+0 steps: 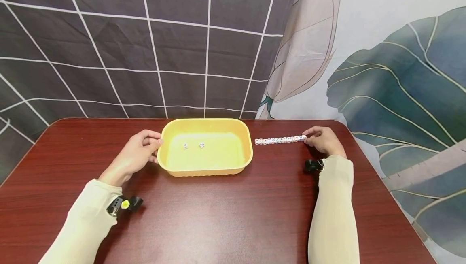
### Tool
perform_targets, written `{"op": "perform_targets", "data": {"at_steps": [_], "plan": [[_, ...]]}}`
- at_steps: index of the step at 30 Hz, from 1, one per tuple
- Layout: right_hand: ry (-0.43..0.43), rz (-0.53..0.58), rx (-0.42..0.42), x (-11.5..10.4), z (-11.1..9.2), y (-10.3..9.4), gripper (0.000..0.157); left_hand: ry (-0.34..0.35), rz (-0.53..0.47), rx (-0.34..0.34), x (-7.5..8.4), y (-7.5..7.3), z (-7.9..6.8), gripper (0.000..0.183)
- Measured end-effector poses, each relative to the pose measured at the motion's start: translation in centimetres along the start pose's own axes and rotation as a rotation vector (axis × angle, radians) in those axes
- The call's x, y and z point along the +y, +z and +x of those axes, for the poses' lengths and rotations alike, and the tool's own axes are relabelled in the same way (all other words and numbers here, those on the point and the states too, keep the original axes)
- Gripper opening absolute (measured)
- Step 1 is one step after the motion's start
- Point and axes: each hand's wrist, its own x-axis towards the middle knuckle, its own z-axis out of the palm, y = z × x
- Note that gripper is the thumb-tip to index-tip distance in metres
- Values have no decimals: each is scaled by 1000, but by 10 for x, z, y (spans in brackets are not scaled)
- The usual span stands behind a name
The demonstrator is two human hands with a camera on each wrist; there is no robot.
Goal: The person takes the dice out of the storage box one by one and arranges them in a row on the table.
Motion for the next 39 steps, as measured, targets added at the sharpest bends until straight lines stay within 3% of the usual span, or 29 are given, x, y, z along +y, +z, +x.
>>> {"op": "perform_targets", "data": {"at_steps": [9,18,39], "plan": [[-21,3,-21,-6,-5,-8,37,-1,1,-2,0,0,0,37],[-64,-33,38,-21,-12,-15,34,-4,0,1,1,0,1,37],[-180,-1,56,-62,-10,-1,30,-12,-8,-3,1,1,0,38]]}}
